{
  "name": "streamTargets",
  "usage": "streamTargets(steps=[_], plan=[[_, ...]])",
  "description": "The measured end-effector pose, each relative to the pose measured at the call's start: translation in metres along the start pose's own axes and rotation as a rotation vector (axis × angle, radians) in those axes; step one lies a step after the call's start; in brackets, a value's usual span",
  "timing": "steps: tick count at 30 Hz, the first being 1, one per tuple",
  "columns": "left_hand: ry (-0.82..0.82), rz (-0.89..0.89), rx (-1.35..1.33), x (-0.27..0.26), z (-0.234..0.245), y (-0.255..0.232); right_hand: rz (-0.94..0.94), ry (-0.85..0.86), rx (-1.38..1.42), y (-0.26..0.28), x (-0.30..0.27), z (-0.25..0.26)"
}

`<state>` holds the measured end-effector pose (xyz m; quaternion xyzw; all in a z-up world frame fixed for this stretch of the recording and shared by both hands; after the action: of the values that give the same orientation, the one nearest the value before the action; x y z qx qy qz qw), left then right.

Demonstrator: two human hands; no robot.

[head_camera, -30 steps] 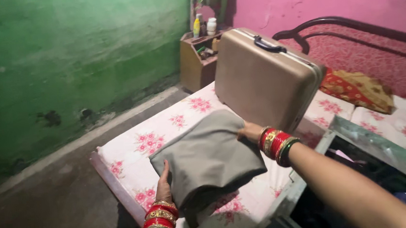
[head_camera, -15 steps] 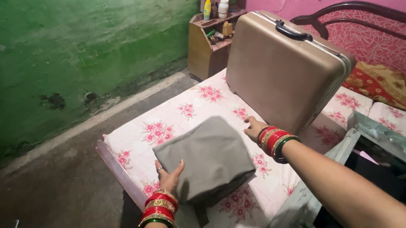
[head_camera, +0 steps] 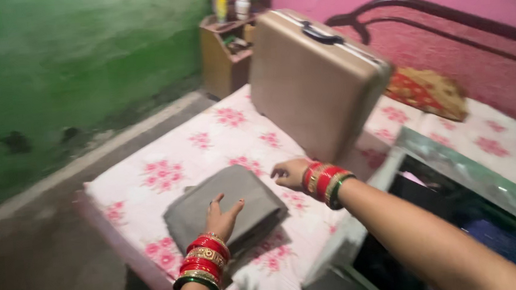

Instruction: The person opens a metal trunk on a bed and removes several folded garments one by one, placing them on the bed. The items include trousers, shirts, and jeans, which are stacked as they are taken out.

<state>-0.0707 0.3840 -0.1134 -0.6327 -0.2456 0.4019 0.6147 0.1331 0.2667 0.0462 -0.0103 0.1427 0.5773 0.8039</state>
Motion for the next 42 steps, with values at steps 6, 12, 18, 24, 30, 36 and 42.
streamTargets(steps=[6, 12, 18, 24, 30, 36, 42], plan=[[0.221, -0.207, 0.172, -0.08, -0.12, -0.103, -0.044, -0.045, -0.042, -0.063, -0.07, 0.05], [0.332, -0.347, 0.478, -0.152, -0.215, -0.14, -0.144, -0.073, -0.04, -0.16, -0.155, 0.028], [0.36, -0.485, 0.572, -0.206, -0.283, -0.139, -0.231, 0.01, -0.057, -0.259, -0.229, -0.021], [0.426, -0.425, 0.859, -0.239, -0.3, -0.122, -0.32, 0.038, 0.079, -0.337, -0.281, -0.068], [0.405, -0.47, 0.999, -0.254, -0.301, -0.13, -0.411, -0.014, 0.04, -0.373, -0.317, -0.117], [0.416, -0.421, 1.052, -0.256, -0.302, -0.136, -0.664, -0.162, 0.109, -0.414, -0.329, -0.154], [0.419, -0.385, 1.082, -0.255, -0.303, -0.133, -0.884, -0.325, 0.326, -0.462, -0.313, -0.168]])
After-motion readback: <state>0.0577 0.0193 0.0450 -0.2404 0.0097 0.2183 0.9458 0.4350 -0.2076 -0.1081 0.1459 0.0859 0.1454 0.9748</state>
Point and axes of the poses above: each hand's wrist, its own x-axis towards the middle knuckle, its own z-axis out of the back of the hand, y = z × x, the point moved 9 cm from there along x, towards the middle knuckle, and after that the axes turned 13 degrees about -x, right-handed, at the moved point
